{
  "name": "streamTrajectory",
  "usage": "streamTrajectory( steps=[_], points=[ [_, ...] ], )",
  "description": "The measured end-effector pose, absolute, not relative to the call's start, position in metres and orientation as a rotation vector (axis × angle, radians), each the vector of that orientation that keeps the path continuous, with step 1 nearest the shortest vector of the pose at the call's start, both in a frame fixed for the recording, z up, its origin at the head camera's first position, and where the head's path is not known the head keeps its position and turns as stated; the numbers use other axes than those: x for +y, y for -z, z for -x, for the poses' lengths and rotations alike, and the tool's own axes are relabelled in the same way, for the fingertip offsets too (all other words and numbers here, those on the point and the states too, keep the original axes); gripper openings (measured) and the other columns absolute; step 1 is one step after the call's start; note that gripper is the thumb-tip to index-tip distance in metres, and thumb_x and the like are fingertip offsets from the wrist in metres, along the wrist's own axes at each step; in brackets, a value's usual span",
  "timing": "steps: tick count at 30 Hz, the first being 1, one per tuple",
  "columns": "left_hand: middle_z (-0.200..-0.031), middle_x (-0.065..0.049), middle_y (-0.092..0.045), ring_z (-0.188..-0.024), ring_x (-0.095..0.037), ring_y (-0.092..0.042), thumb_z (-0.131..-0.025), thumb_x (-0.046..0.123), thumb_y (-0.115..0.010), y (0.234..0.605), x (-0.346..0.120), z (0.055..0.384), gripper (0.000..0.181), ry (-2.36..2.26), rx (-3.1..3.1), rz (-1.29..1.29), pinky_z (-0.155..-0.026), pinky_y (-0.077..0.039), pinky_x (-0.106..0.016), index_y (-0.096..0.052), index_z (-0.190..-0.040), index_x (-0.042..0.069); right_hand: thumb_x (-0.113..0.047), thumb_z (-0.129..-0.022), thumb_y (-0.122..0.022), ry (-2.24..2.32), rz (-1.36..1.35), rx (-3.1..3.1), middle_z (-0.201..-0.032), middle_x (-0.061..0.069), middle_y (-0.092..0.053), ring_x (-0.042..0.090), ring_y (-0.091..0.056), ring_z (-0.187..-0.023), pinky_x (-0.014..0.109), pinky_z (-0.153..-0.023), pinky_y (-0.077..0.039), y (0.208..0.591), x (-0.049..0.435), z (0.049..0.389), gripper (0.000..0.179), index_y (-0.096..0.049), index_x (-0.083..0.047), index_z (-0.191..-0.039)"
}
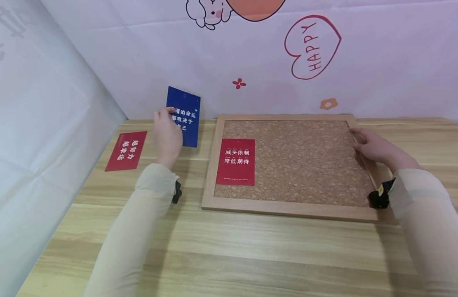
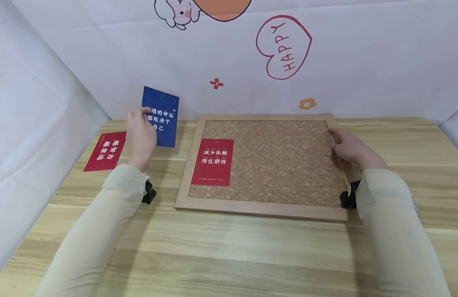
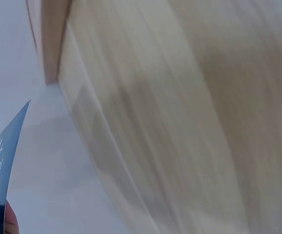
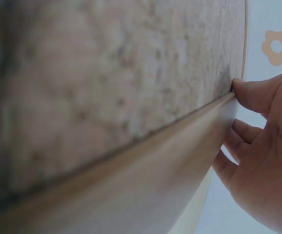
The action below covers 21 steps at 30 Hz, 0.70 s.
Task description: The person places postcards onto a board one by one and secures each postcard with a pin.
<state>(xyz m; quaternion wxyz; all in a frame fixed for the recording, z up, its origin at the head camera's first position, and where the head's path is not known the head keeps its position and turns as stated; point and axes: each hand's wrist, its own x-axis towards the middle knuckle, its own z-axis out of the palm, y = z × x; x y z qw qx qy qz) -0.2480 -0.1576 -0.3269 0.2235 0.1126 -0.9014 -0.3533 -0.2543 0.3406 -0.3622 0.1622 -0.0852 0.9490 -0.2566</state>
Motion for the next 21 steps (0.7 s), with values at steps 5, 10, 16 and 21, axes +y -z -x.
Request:
streamTrajectory(
  steps=[5, 10, 16, 21],
  points=[
    [-0.129, -0.016, -0.049, -0.094, -0.032, -0.060, -0.102, 0.008, -0.031, 0.327, -0.143, 0.248, 0.033, 0.973, -2.487, -0.266, -0.078, -0.052, -0.039, -0.054, -0.125, 0.004, -0.021, -0.103, -0.031, 0.754, 0.240, 2.711, -0.149, 0.041, -0.007, 0.060, -0.008, -0.135, 0.066, -0.110, -0.015, 0.365, 0.342, 0.255, 0.060, -0.005, 0.007, -0.150],
    [-0.128, -0.015, -0.050, -0.098, -0.030, -0.062, -0.103, 0.009, -0.030, 0.328, -0.130, 0.247, 0.032, 0.965, -2.516, -0.212, -0.078, -0.053, -0.038, -0.055, -0.123, 0.005, -0.012, -0.102, -0.032, 0.728, 0.232, 2.681, -0.147, 0.044, -0.005, 0.062, -0.007, -0.133, 0.071, -0.105, -0.015, 0.359, 0.339, 0.254, 0.059, -0.002, 0.011, -0.148],
    [-0.125, -0.016, -0.052, -0.101, -0.030, -0.062, -0.103, 0.009, -0.032, 0.329, -0.115, 0.245, 0.030, 0.994, -2.540, -0.160, -0.080, -0.054, -0.039, -0.056, -0.121, 0.005, -0.011, -0.102, -0.032, 0.741, 0.207, 2.655, -0.147, 0.044, -0.002, 0.062, -0.005, -0.133, 0.071, -0.105, -0.014, 0.354, 0.336, 0.251, 0.060, 0.000, 0.010, -0.148],
    [-0.125, -0.016, -0.053, -0.104, -0.029, -0.060, -0.103, 0.008, -0.034, 0.328, -0.100, 0.242, 0.030, 1.046, -2.585, -0.114, -0.085, -0.053, -0.038, -0.056, -0.123, 0.005, -0.012, -0.103, -0.031, 0.753, 0.191, 2.640, -0.147, 0.044, -0.001, 0.062, -0.005, -0.133, 0.071, -0.105, -0.015, 0.354, 0.336, 0.250, 0.060, 0.002, 0.009, -0.149]
  ],
)
